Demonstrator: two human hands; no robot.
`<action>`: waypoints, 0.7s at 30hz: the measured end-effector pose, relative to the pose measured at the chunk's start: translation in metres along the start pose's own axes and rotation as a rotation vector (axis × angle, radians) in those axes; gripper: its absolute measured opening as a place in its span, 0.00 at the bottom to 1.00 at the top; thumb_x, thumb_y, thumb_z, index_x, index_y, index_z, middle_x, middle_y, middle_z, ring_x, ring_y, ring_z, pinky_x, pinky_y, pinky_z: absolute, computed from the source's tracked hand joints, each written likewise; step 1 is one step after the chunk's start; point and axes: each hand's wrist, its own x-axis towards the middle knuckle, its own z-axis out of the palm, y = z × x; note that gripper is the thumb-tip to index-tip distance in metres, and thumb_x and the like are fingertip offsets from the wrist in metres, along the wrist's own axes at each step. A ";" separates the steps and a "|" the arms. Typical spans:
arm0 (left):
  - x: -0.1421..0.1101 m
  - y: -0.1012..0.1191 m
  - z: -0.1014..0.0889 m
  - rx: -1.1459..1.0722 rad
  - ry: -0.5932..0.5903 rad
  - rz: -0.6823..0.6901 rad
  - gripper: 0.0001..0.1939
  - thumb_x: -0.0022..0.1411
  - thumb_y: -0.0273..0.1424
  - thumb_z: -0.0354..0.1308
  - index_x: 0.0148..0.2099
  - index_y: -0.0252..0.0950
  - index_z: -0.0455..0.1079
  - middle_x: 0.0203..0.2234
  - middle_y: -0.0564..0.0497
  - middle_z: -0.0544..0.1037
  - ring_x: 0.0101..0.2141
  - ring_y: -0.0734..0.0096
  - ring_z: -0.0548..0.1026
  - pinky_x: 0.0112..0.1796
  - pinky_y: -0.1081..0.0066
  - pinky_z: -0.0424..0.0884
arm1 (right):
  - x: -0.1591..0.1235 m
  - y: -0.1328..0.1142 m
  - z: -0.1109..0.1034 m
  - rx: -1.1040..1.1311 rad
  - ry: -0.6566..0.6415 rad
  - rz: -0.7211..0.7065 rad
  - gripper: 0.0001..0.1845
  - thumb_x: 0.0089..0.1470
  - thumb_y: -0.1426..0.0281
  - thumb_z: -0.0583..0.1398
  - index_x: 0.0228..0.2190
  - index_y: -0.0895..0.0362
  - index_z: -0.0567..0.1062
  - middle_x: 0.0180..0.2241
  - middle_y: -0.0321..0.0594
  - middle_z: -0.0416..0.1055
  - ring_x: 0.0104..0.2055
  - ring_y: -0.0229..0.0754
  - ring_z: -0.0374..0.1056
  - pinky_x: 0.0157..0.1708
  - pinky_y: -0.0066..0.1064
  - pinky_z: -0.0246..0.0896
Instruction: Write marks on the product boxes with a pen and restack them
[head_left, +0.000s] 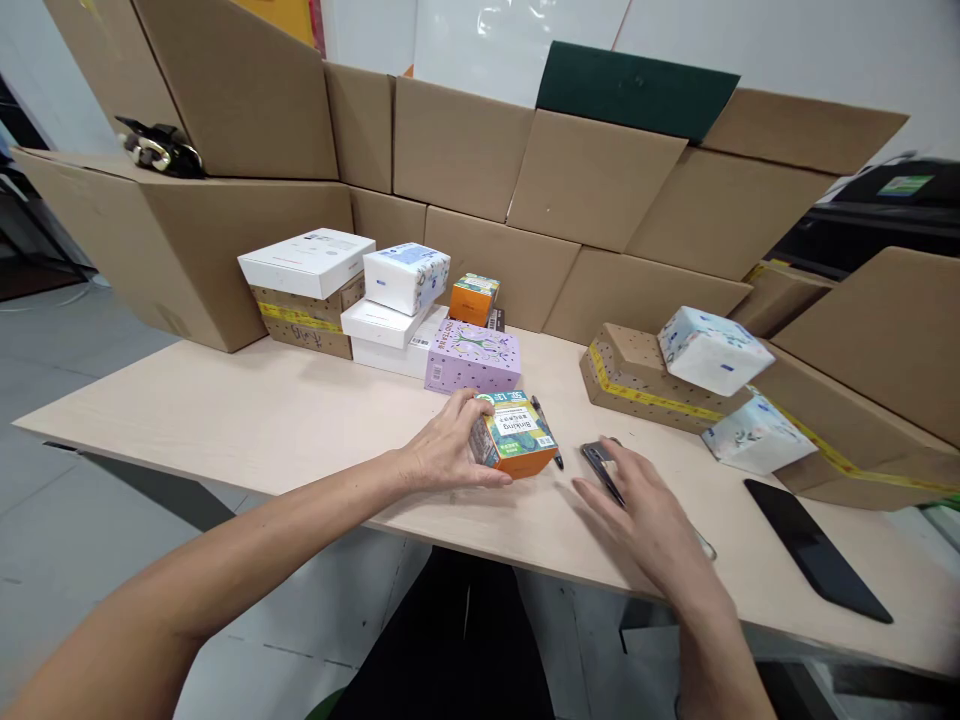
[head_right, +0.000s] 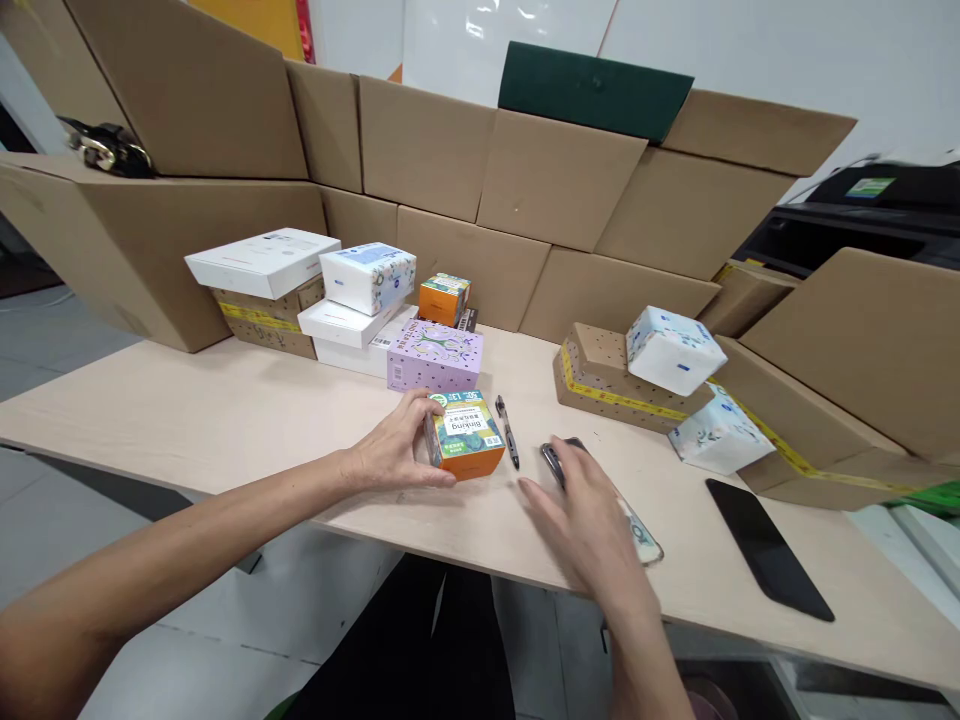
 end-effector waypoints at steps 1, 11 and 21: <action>-0.001 -0.001 0.001 0.007 0.002 -0.002 0.43 0.43 0.51 0.72 0.55 0.43 0.57 0.52 0.42 0.62 0.55 0.47 0.66 0.54 0.45 0.68 | 0.000 -0.017 0.001 0.120 -0.038 -0.044 0.39 0.59 0.48 0.55 0.65 0.53 0.58 0.59 0.54 0.63 0.54 0.58 0.66 0.53 0.51 0.61; -0.001 -0.019 -0.005 0.057 0.051 0.140 0.37 0.50 0.49 0.69 0.55 0.41 0.58 0.50 0.41 0.64 0.50 0.51 0.70 0.42 0.56 0.75 | 0.020 -0.083 0.024 0.395 -0.064 -0.083 0.39 0.48 0.53 0.66 0.60 0.47 0.66 0.51 0.48 0.60 0.43 0.53 0.69 0.47 0.53 0.65; -0.001 -0.005 -0.009 0.120 0.219 0.116 0.15 0.58 0.35 0.57 0.47 0.40 0.61 0.35 0.51 0.71 0.31 0.69 0.70 0.34 0.66 0.70 | 0.084 -0.028 -0.022 0.397 0.336 0.025 0.36 0.47 0.55 0.65 0.56 0.54 0.69 0.49 0.48 0.66 0.42 0.48 0.68 0.46 0.45 0.66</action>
